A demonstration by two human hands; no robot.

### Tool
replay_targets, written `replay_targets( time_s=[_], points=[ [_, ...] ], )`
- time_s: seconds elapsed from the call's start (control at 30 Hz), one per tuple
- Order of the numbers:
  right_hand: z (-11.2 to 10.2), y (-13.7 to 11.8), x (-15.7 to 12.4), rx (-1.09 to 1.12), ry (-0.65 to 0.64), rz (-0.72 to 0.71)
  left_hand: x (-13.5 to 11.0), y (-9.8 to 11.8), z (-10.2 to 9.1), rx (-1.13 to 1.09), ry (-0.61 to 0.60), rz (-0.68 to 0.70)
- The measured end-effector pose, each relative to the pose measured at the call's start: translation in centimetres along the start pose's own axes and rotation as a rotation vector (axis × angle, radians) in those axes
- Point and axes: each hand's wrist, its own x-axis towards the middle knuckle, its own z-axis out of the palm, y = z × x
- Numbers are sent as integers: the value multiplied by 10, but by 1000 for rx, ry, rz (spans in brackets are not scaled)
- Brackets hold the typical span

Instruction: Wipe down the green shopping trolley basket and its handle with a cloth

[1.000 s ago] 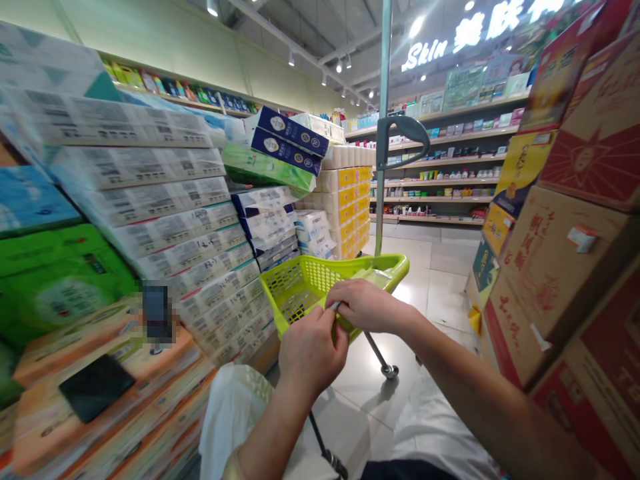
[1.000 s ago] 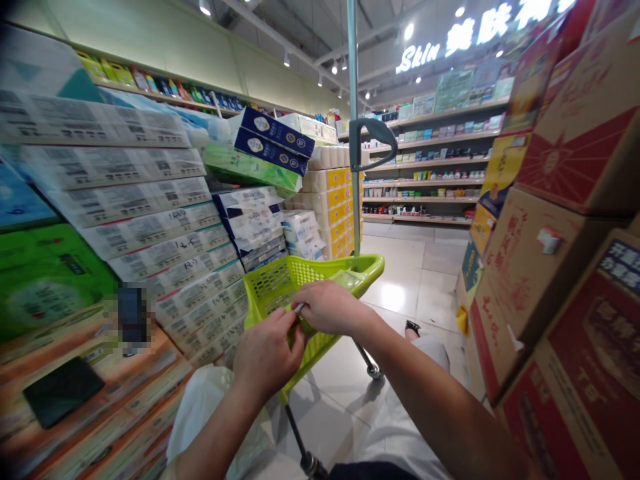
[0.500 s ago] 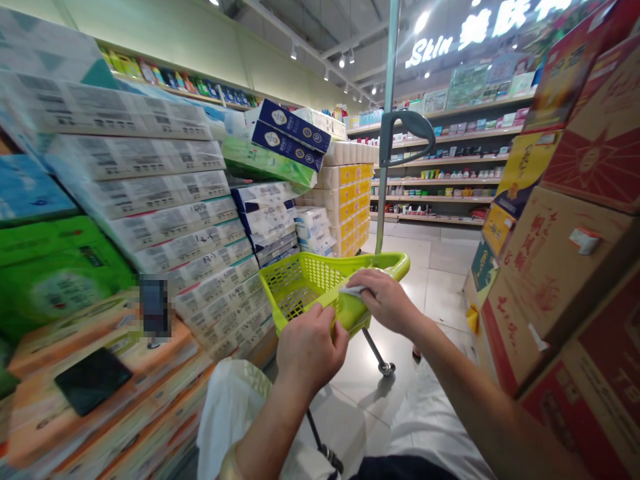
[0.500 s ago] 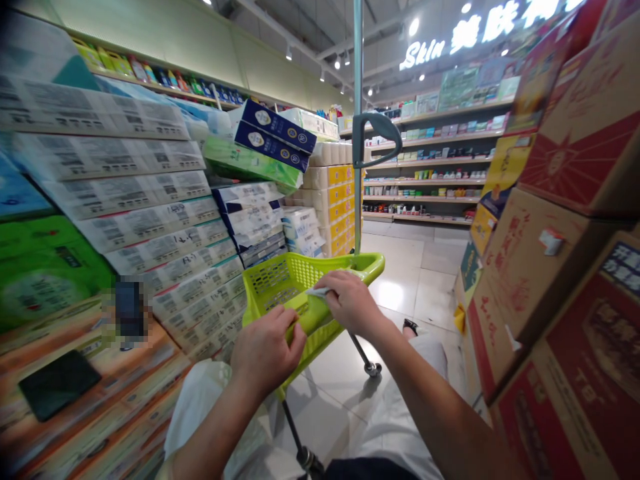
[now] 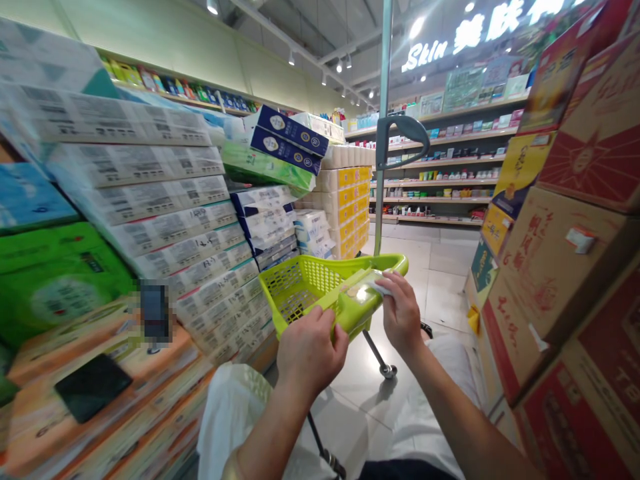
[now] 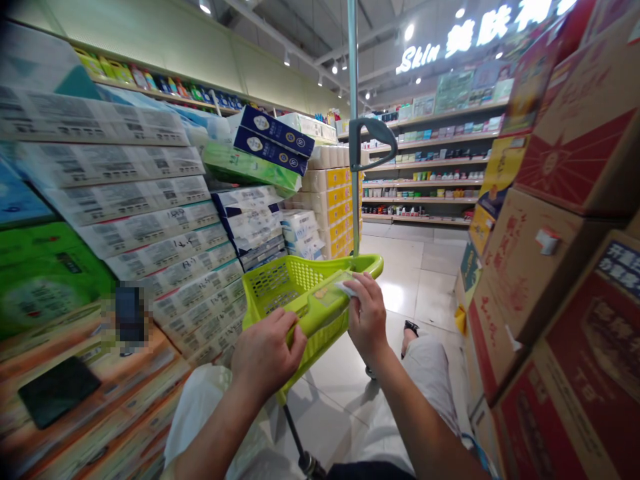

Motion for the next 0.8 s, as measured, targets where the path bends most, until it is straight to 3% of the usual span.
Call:
replay_targets(
  time_s=[0.13,0.27,0.47,0.57,0.7,0.8],
  points=[
    [6,-26,-26,33,-90,-187,-1,-1,-1,15,8,6],
    [1,-11,-23,58,-127,-284,-2,-3,-1,5,23,18],
    [-3,32,5,25,65,82,-1,-2,2,2,36,14],
    [0,18,2,20,47,76,-1,-2,2,7,29,14],
    [3,-21,-13,68,-93,-134,-2,-2,1,16,16,19],
    [2,-29,-10,88,-203,-259,-2,-2,-1,23,10,12]
  ],
)
